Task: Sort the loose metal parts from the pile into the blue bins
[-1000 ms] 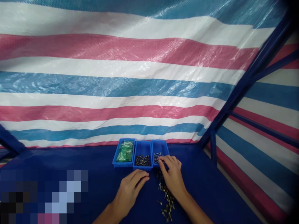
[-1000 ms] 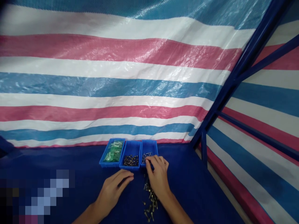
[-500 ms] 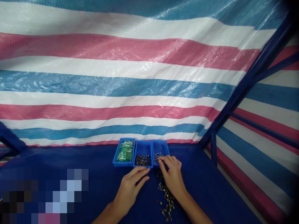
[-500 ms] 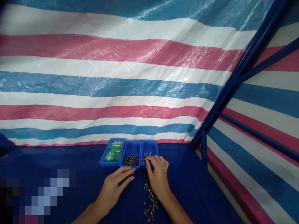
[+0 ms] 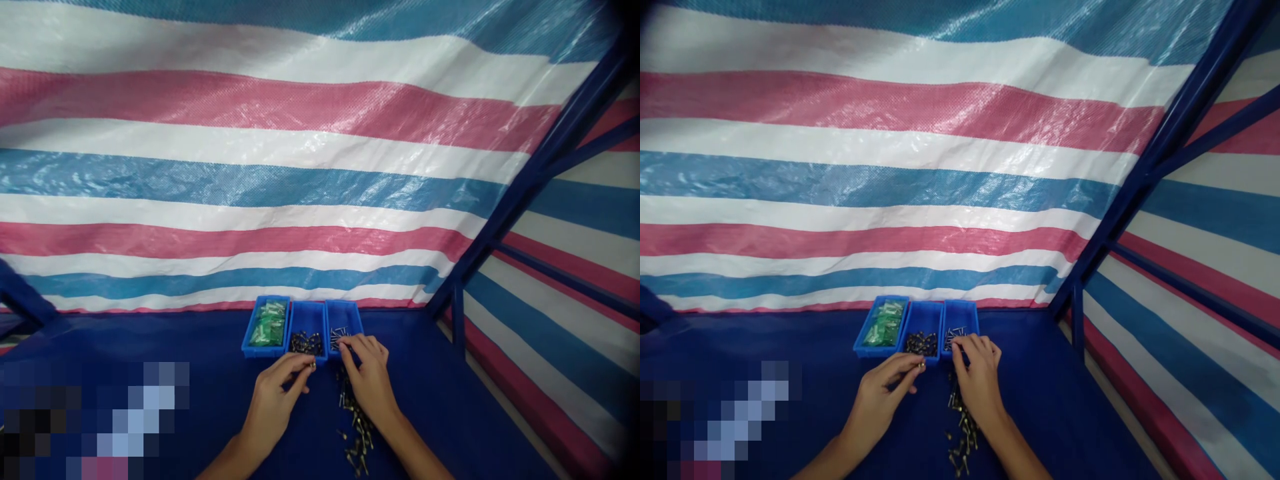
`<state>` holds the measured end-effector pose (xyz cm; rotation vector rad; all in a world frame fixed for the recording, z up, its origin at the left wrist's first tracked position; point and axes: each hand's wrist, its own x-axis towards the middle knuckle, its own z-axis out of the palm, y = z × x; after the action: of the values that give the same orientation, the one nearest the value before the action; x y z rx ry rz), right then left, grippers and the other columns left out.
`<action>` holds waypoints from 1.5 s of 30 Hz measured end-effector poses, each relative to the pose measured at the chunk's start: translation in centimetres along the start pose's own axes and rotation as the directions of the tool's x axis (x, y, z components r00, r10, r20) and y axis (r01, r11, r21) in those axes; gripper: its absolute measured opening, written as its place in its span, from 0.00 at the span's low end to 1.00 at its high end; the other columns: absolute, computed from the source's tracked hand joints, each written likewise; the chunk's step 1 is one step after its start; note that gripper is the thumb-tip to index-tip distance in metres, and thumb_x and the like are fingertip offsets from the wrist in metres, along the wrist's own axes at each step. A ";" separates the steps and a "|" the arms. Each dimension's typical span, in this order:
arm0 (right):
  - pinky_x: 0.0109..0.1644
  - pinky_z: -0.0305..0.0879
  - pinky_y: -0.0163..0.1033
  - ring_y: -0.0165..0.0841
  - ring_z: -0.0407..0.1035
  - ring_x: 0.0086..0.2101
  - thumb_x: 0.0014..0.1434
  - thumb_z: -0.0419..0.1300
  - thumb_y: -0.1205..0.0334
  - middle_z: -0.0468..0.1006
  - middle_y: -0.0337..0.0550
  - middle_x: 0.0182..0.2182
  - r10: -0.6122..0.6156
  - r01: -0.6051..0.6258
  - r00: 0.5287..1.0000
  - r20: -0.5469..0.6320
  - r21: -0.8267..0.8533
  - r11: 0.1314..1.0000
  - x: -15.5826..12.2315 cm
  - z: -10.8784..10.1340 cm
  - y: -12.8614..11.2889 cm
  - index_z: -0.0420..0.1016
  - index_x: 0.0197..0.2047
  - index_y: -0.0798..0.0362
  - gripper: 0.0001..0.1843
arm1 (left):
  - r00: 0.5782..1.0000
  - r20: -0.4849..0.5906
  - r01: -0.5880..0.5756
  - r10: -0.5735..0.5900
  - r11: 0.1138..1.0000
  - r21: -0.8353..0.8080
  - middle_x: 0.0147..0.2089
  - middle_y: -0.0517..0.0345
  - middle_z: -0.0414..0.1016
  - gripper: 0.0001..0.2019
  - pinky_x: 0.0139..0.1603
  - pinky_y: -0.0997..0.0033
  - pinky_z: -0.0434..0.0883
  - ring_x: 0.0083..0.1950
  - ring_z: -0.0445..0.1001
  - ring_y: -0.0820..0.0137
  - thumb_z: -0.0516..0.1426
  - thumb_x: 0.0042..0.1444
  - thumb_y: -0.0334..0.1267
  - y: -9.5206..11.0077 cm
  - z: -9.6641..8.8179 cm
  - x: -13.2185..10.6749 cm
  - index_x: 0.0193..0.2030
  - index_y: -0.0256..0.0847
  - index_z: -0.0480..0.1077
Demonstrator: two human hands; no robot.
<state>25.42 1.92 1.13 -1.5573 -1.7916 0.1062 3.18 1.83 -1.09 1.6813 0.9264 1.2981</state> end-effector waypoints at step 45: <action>0.56 0.60 0.49 0.41 0.75 0.46 0.77 0.51 0.54 0.84 0.42 0.44 -0.013 0.013 1.000 -0.018 -0.018 1.000 -0.1 0.1 0.1 0.82 0.48 0.42 0.16 | 0.976 -0.203 0.096 -0.078 0.992 0.084 0.34 0.59 0.80 0.16 0.29 0.75 0.75 0.29 0.77 0.70 0.64 0.68 0.50 -0.2 -1.1 0.7 0.56 0.45 0.84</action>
<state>25.49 1.86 0.95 -1.5541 -1.7932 0.0703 2.21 2.70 -0.86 1.5813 1.1819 1.4012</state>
